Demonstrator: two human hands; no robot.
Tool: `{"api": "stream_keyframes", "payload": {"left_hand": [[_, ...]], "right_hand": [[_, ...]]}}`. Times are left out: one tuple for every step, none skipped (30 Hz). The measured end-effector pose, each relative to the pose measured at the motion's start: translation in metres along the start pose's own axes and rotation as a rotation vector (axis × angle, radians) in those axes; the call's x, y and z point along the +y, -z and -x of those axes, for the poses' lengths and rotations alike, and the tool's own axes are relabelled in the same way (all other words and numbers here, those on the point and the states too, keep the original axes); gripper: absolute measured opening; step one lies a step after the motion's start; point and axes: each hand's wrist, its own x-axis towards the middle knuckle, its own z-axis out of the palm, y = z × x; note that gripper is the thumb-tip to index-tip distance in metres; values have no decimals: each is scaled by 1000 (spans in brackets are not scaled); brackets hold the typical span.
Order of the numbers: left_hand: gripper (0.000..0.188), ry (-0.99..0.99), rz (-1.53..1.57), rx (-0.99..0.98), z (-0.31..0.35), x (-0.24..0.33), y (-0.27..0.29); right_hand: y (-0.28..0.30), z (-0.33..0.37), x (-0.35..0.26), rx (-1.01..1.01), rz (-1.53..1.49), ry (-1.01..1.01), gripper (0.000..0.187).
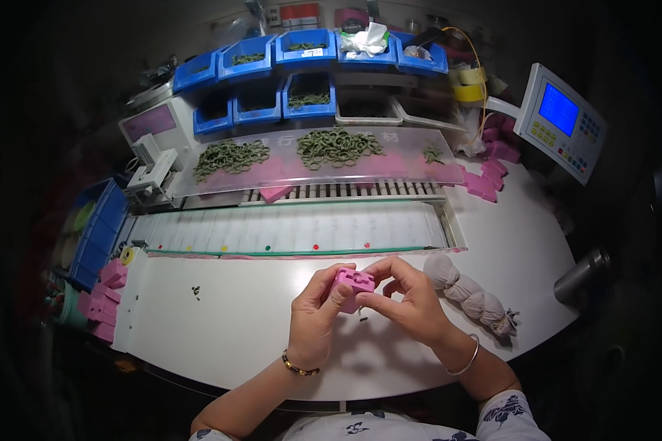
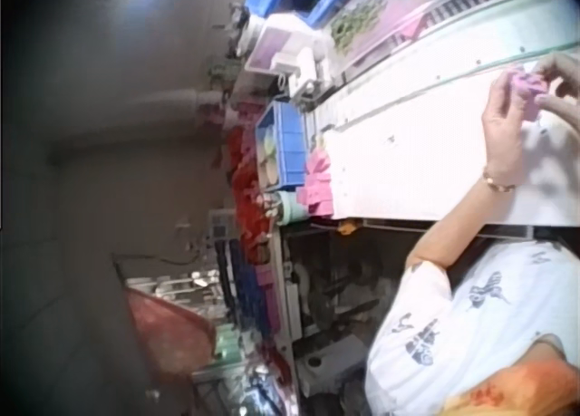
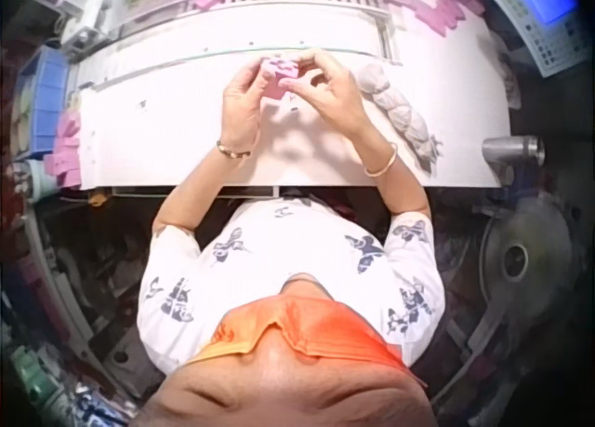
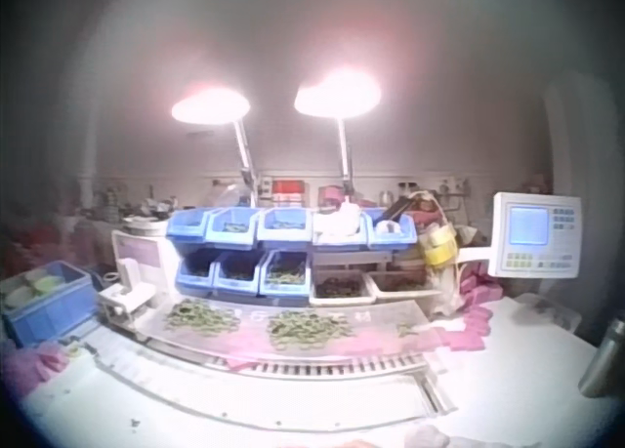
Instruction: The person assembles electronic components by inserting small circular rings into pink plastic housings, pressing them into place with a white tool, and then placing the finished units in a row.
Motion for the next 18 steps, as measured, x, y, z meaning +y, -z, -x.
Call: {"api": "stream_keyframes", "payload": {"left_hand": [[34,-32,-35,-33,1,0,5],[34,-34,-37,-27,2,-1,8],[34,-89,-65,-61,2,-2,11],[33,-144,-93,-97,3,-2,13],[33,-145,-93,-93,3,-1,15],[32,-177,-164,-109,4,0,18],[32,-209,-236,-124,5,2,20],[32,-211,-236,-122,5,3,20],[31,-219,-244,-104,5,5,19],[30,-228,-252,-85,5,7,19],[30,-229,-252,-81,6,9,19],[29,-123,-126,-97,6,10,18],[28,-16,1,-113,6,11,17],[28,-15,4,-113,4,11,19],[28,40,27,-171,2,13,24],[29,96,50,-229,0,15,29],[29,94,49,-225,-1,15,36],[32,115,112,-343,-4,14,43]], "right_hand": [[-2,-1,-2,23,-26,15,26],[-3,-2,-2,17,-28,16,26],[-1,-2,-1,25,41,108,25],[0,-2,-1,34,111,200,23],[0,-3,-1,41,114,248,23],[1,-3,-3,38,114,249,23],[1,-3,-5,19,144,273,24],[1,-3,-7,0,174,297,26],[0,-3,-7,-3,174,298,26],[-2,-3,-7,-5,158,282,26],[-3,-4,-7,-8,142,266,25],[-2,-3,-6,-9,145,265,25],[0,-3,-4,-37,79,220,25],[3,-2,-2,-65,13,174,25],[4,-3,1,-69,11,176,25],[5,-3,3,-107,-71,130,25],[5,-3,5,-144,-153,84,25],[5,-3,5,-148,-153,85,25]]}}
